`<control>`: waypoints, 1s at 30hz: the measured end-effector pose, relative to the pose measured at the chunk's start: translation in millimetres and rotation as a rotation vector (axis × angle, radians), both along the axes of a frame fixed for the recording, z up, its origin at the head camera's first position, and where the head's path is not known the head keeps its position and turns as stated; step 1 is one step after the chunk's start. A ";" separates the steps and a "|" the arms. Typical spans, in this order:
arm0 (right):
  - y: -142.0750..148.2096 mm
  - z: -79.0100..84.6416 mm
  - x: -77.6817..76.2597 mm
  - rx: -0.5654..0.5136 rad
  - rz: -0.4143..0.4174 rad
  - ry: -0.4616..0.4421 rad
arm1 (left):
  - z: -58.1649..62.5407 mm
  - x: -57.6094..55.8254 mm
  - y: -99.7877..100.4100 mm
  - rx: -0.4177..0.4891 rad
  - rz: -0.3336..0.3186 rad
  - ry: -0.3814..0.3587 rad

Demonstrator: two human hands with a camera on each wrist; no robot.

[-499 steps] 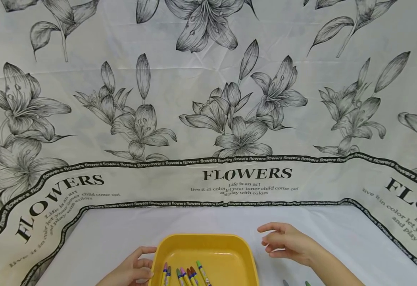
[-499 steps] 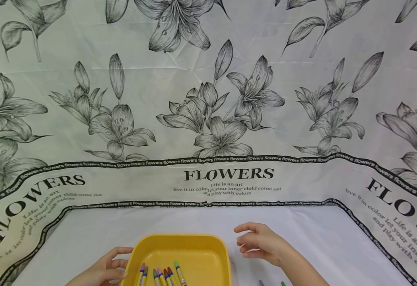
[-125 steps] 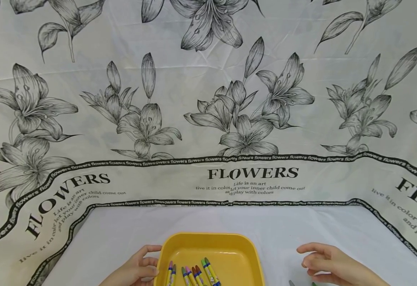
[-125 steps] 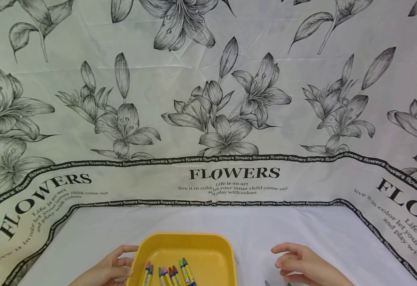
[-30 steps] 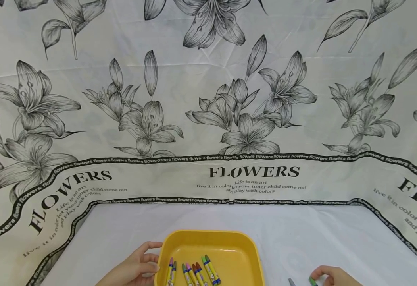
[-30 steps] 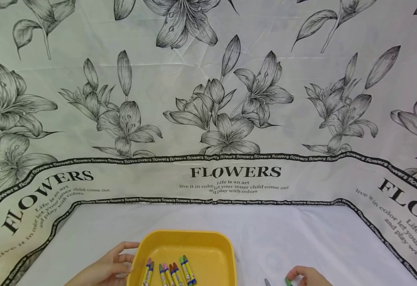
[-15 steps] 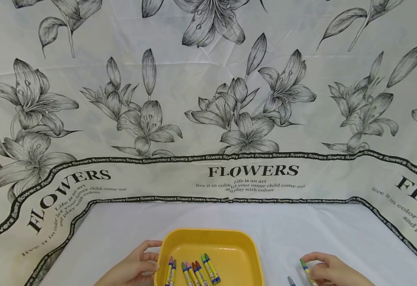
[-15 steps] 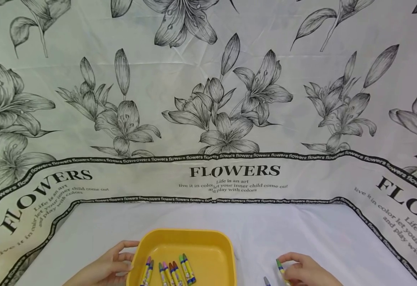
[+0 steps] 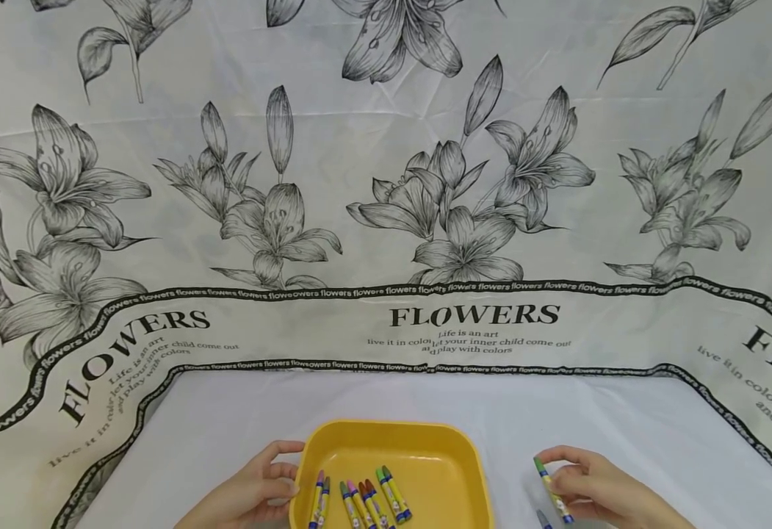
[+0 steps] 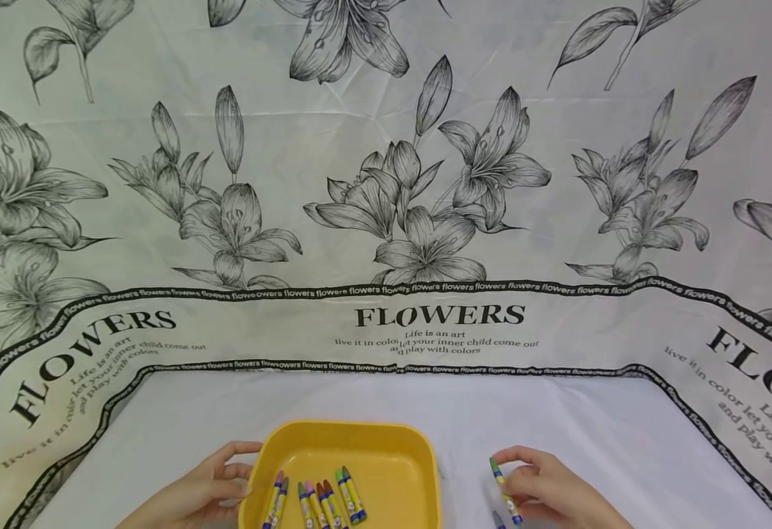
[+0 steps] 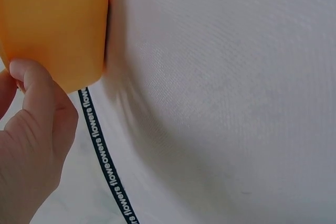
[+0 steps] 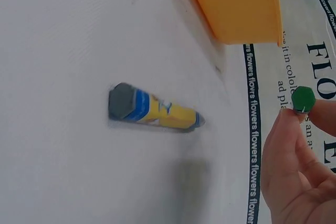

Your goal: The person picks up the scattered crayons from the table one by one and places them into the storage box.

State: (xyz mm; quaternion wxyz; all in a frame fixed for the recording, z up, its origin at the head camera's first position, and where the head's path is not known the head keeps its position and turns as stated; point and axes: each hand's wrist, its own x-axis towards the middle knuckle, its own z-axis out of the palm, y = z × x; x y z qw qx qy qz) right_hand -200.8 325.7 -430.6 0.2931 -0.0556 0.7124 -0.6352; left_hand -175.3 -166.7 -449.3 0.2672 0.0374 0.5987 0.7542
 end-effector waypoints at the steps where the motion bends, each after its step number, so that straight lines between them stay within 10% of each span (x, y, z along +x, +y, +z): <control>1: -3.8 1.0 -1.2 0.005 -0.009 -0.002 | 0.3 0.0 -0.1 -0.001 -0.002 0.001; 30: -85.1 23.8 -19.4 -0.059 0.041 0.057 | 2.5 2.7 -1.3 0.024 -0.027 0.006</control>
